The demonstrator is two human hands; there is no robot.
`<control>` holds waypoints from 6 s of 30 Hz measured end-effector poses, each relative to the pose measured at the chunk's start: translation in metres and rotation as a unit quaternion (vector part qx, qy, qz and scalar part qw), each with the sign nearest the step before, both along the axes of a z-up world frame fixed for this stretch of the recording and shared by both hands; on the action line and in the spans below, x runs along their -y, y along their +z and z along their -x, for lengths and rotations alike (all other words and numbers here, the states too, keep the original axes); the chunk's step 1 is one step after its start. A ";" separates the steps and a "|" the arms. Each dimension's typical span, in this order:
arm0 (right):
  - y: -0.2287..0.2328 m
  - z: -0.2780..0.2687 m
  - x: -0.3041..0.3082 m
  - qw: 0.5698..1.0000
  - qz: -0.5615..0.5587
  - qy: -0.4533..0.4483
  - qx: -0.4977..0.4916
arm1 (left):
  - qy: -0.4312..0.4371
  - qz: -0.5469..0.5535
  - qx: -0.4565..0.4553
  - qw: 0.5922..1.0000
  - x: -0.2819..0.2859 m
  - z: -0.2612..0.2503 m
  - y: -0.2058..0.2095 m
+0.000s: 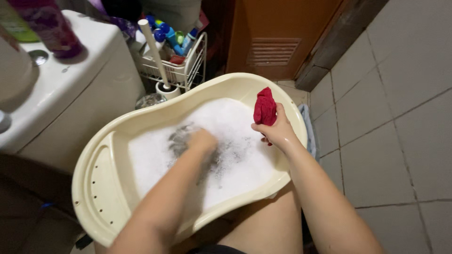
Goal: The person washes clothes in a basin filled with soapy water by hand, wrings them out, rinses the basin with a bidet sprayer, and then places the clothes back into a bucket.
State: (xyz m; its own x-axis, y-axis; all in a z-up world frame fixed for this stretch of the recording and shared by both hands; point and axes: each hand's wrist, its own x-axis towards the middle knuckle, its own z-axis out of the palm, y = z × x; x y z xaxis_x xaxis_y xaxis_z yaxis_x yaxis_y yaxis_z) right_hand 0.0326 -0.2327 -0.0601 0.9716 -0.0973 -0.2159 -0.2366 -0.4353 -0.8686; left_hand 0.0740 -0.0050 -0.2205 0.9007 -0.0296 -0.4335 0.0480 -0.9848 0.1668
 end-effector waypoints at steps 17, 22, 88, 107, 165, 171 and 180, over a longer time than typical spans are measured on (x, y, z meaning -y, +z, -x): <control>-0.119 0.097 0.249 0.975 -0.023 -0.197 0.103 | -0.225 0.079 -0.123 0.963 -0.075 0.091 0.071; -0.250 0.134 0.274 0.944 0.236 -0.218 0.075 | -0.032 0.089 0.037 0.995 -0.075 0.102 0.144; 0.076 0.009 0.051 0.987 -0.123 -0.013 0.105 | 0.165 0.395 0.345 0.835 -0.242 0.134 0.077; 0.092 0.012 0.033 0.979 -0.010 0.043 0.199 | 0.072 0.216 0.458 0.859 -0.236 0.138 0.049; -0.106 0.089 -0.364 0.617 0.458 0.640 0.017 | 0.457 0.518 0.155 0.706 -0.285 0.142 -0.036; -0.127 0.097 -0.373 0.554 0.479 0.681 -0.011 | 0.464 0.519 0.154 0.701 -0.283 0.145 -0.030; -0.162 0.128 -0.406 0.464 0.546 0.698 0.006 | 0.475 0.507 0.145 0.705 -0.286 0.151 -0.041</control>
State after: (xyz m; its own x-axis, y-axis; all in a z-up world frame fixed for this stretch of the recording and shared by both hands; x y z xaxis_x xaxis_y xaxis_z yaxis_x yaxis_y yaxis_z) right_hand -0.0951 0.1732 -0.2217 0.2535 0.5832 -0.7717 0.9394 -0.3387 0.0527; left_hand -0.0771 0.2812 -0.2620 0.7697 0.4832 -0.4173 0.4244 0.1010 0.8998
